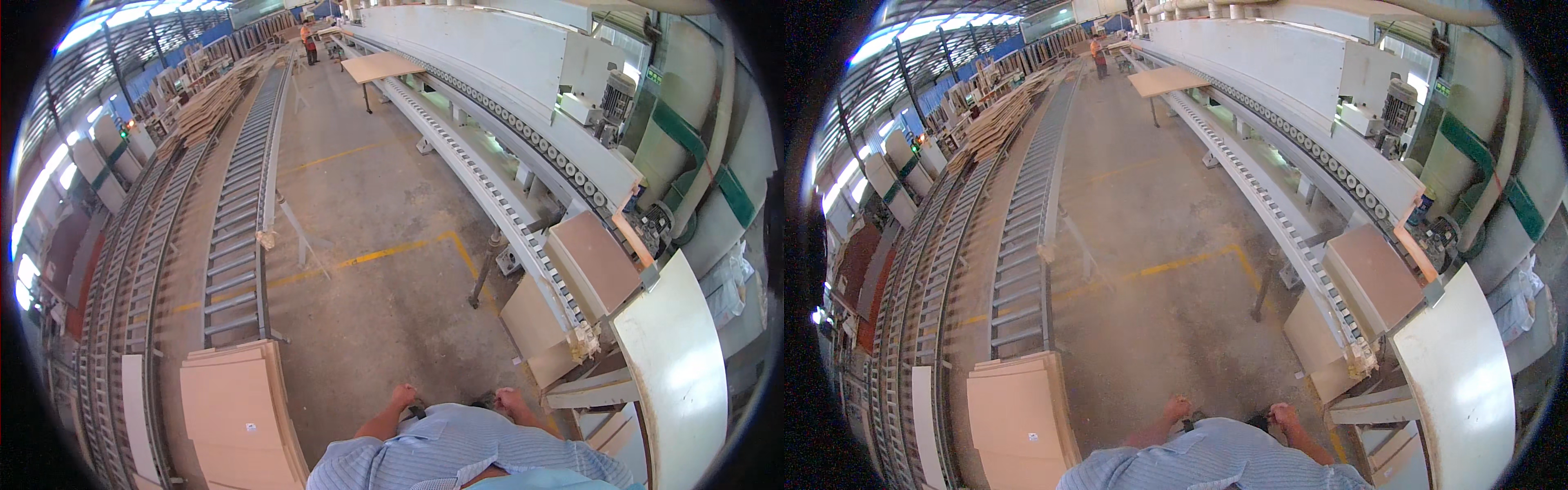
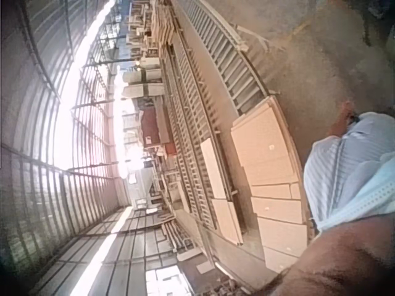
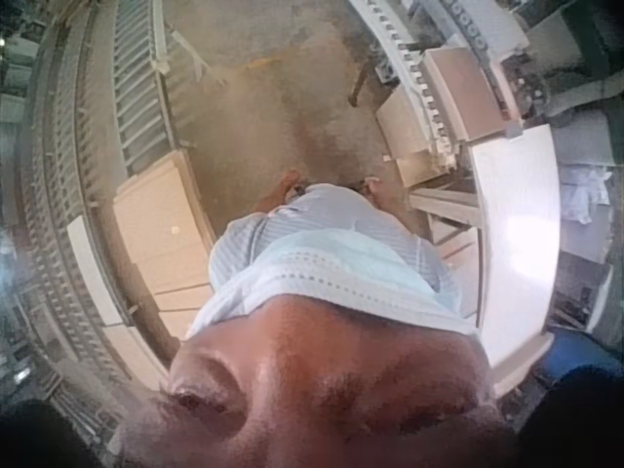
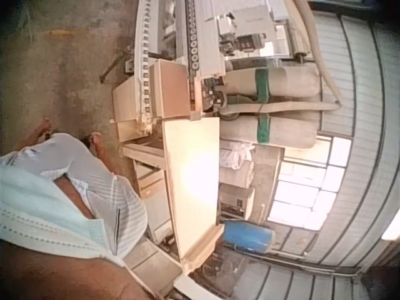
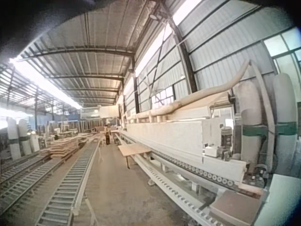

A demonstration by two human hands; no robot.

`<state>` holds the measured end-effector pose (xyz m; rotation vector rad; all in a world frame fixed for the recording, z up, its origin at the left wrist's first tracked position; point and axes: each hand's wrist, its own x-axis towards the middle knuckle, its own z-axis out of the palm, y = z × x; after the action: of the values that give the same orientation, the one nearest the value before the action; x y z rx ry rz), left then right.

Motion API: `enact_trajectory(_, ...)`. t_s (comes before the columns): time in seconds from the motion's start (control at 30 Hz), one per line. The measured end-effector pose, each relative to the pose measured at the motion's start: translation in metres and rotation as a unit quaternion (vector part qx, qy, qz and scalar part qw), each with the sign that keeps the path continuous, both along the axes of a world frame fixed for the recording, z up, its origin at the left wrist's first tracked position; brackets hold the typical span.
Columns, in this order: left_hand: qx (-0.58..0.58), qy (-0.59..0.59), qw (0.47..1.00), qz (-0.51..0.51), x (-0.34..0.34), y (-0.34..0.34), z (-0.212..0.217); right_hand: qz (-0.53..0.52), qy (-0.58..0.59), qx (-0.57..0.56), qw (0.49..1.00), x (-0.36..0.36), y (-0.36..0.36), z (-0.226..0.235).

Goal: The person takes wooden boards from a machine conveyor by hand and stacks them onto a pile on the floor.

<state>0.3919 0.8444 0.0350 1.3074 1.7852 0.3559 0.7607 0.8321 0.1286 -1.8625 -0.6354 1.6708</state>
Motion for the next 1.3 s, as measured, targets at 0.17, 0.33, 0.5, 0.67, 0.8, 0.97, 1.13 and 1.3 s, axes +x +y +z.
enact_trajectory(0.17, 0.077, 0.147, 0.969, -0.181, -0.010, -0.009, -0.022, 0.034, 0.019, -0.012, 0.999, -0.001, 0.002, -0.003)
enact_trajectory(0.33, -0.090, -0.134, 0.982, 0.094, -0.010, -0.006, -0.014, 0.011, -0.009, -0.029, 0.999, -0.003, 0.002, -0.004)
enact_trajectory(0.5, -0.085, -0.092, 0.990, 0.058, -0.010, -0.004, -0.026, 0.006, 0.025, -0.013, 1.000, -0.003, 0.001, -0.006)
enact_trajectory(0.67, -0.093, -0.047, 0.988, 0.118, -0.002, 0.001, -0.019, 0.123, -0.052, 0.043, 0.990, 0.011, 0.001, -0.021)
enact_trajectory(0.8, -0.059, -0.088, 0.993, 0.055, -0.002, 0.003, -0.015, 0.048, 0.025, -0.005, 0.999, 0.013, 0.003, -0.026)
enact_trajectory(0.97, 0.025, 0.134, 0.979, -0.149, -0.013, 0.001, -0.017, 0.054, 0.011, 0.004, 0.998, 0.002, 0.004, -0.002)
enact_trajectory(1.13, -0.029, 0.053, 0.992, -0.106, -0.009, -0.001, 0.014, 0.062, -0.020, 0.028, 0.997, 0.002, 0.004, 0.001)
enact_trajectory(1.3, -0.024, 0.134, 0.969, -0.208, -0.013, 0.003, 0.017, 0.074, -0.012, 0.020, 0.997, 0.001, 0.009, 0.003)
